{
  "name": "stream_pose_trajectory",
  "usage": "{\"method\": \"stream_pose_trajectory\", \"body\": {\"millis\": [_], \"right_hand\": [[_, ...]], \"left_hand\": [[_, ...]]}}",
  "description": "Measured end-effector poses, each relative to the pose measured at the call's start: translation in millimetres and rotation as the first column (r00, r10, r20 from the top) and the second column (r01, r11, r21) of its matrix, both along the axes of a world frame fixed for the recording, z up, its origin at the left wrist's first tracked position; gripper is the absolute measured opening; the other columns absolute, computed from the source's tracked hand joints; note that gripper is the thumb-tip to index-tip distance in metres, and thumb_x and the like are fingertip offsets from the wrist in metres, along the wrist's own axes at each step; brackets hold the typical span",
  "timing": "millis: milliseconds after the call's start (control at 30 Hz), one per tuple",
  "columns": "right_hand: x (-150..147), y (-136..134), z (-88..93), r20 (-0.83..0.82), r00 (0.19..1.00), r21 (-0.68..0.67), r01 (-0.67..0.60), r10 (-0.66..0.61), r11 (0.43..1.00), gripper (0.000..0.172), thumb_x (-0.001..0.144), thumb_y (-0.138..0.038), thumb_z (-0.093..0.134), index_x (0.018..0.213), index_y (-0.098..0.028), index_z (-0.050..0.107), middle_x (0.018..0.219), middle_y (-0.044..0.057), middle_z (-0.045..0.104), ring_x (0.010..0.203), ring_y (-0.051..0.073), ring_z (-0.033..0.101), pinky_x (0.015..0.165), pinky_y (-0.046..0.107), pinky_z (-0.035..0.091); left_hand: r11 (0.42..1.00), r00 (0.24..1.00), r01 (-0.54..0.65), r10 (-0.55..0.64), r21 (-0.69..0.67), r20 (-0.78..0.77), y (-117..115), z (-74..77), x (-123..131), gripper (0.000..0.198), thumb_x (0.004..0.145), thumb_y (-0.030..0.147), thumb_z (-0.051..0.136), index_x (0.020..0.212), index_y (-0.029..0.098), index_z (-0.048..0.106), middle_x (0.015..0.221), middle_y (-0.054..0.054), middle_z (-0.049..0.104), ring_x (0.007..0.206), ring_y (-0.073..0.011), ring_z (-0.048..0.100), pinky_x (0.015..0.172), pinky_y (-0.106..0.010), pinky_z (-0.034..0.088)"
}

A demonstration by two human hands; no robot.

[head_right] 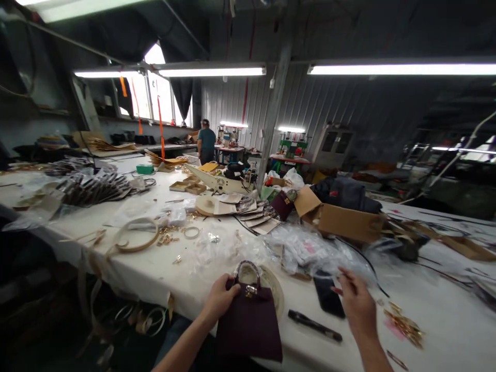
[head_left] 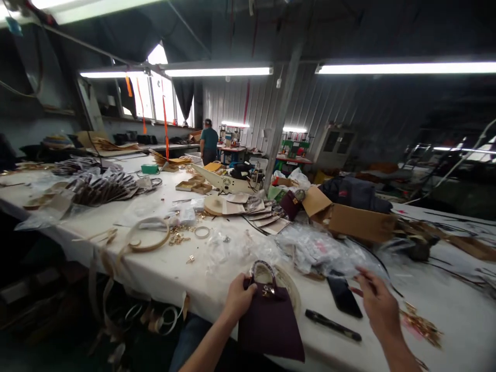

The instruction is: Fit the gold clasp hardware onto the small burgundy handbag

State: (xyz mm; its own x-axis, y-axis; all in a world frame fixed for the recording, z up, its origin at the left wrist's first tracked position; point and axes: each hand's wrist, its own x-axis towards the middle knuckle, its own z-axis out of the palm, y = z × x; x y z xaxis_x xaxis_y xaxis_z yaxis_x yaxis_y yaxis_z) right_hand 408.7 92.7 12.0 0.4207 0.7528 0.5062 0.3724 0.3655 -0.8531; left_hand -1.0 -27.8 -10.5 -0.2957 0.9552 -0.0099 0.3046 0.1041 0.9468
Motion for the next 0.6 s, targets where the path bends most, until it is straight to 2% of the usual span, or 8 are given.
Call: {"method": "stream_pose_trajectory", "body": {"millis": [67, 100, 167, 267, 333, 400, 500, 600], "right_hand": [[-59, -39, 9.8, -0.024, 0.983, -0.057, -0.186, 0.184, 0.981, 0.061, 0.093, -0.075, 0.078, 0.122, -0.021, 0.083, 0.126, 0.015, 0.077, 0.097, 0.030, 0.079, 0.071, 0.041, 0.073], [-89, -59, 13.2, -0.019, 0.961, -0.076, -0.276, 0.275, 0.958, 0.058, 0.098, -0.074, 0.076, 0.124, -0.022, 0.081, 0.129, 0.014, 0.075, 0.100, 0.029, 0.078, 0.072, 0.040, 0.074], [-145, -94, 15.5, -0.042, 0.895, -0.123, -0.446, 0.444, 0.886, 0.051, 0.105, -0.069, 0.070, 0.127, -0.023, 0.077, 0.128, 0.014, 0.072, 0.094, 0.027, 0.078, 0.068, 0.038, 0.072], [-206, -127, 7.1, -0.090, 0.770, -0.229, -0.634, 0.632, 0.739, 0.040, 0.112, -0.058, 0.065, 0.133, -0.026, 0.075, 0.105, 0.008, 0.073, 0.078, 0.022, 0.072, 0.069, 0.035, 0.067], [-227, -137, -2.6, -0.087, 0.688, -0.261, -0.714, 0.720, 0.650, 0.035, 0.112, -0.053, 0.065, 0.130, -0.025, 0.078, 0.098, 0.007, 0.072, 0.076, 0.021, 0.069, 0.073, 0.034, 0.065], [-234, -139, -12.3, -0.108, 0.651, -0.265, -0.748, 0.752, 0.609, 0.035, 0.110, -0.050, 0.069, 0.130, -0.024, 0.079, 0.102, 0.007, 0.074, 0.081, 0.021, 0.069, 0.075, 0.033, 0.063], [-232, -133, -24.1, -0.238, 0.651, -0.238, -0.758, 0.721, 0.607, 0.047, 0.102, -0.051, 0.081, 0.138, -0.022, 0.075, 0.112, 0.009, 0.078, 0.091, 0.023, 0.073, 0.079, 0.033, 0.063], [-228, -130, -31.6, -0.323, 0.658, -0.254, -0.752, 0.680, 0.607, 0.049, 0.097, -0.054, 0.088, 0.130, -0.020, 0.076, 0.115, 0.012, 0.083, 0.100, 0.027, 0.077, 0.086, 0.036, 0.065]], "left_hand": [[1.000, 1.000, -0.002, 0.002, -0.006, 0.014, 0, -0.8, 2, 0.003, 0.091, 0.019, 0.073, 0.093, 0.019, 0.072, 0.098, -0.008, 0.078, 0.099, -0.0287, 0.072, 0.093, -0.037, 0.050], [1.000, 1.000, 0.000, 0.000, -0.008, 0.024, 0, -2.3, 2, 0.004, 0.092, 0.020, 0.073, 0.097, 0.020, 0.072, 0.102, -0.009, 0.079, 0.103, -0.0293, 0.072, 0.097, -0.038, 0.051], [1.000, 0.998, 0.015, -0.014, -0.009, 0.055, -1, -6.4, 1, 0.009, 0.094, 0.023, 0.074, 0.102, 0.019, 0.074, 0.110, -0.010, 0.080, 0.110, -0.0309, 0.072, 0.104, -0.041, 0.052], [0.998, 0.990, 0.060, -0.060, 0.007, 0.131, -4, -11.1, -5, 0.018, 0.092, 0.023, 0.075, 0.110, 0.019, 0.076, 0.114, -0.011, 0.081, 0.113, -0.0312, 0.073, 0.107, -0.043, 0.054], [0.995, 0.976, 0.097, -0.102, 0.038, 0.193, -7, -10.8, -9, 0.027, 0.090, 0.023, 0.076, 0.117, 0.018, 0.078, 0.119, -0.010, 0.083, 0.115, -0.0307, 0.074, 0.107, -0.042, 0.056], [0.990, 0.958, 0.125, -0.139, 0.072, 0.251, -10, -8.5, -12, 0.039, 0.087, 0.020, 0.077, 0.126, 0.018, 0.079, 0.124, -0.010, 0.083, 0.118, -0.0306, 0.076, 0.108, -0.041, 0.058], [0.986, 0.940, 0.125, -0.154, 0.113, 0.305, -9, -4.6, -11, 0.051, 0.084, 0.016, 0.075, 0.135, 0.019, 0.080, 0.133, -0.010, 0.083, 0.125, -0.0312, 0.076, 0.114, -0.044, 0.058], [0.985, 0.936, 0.093, -0.137, 0.148, 0.324, -7, -3.5, -4, 0.053, 0.086, 0.014, 0.072, 0.138, 0.022, 0.082, 0.139, -0.009, 0.081, 0.132, -0.0322, 0.074, 0.123, -0.048, 0.053]]}}
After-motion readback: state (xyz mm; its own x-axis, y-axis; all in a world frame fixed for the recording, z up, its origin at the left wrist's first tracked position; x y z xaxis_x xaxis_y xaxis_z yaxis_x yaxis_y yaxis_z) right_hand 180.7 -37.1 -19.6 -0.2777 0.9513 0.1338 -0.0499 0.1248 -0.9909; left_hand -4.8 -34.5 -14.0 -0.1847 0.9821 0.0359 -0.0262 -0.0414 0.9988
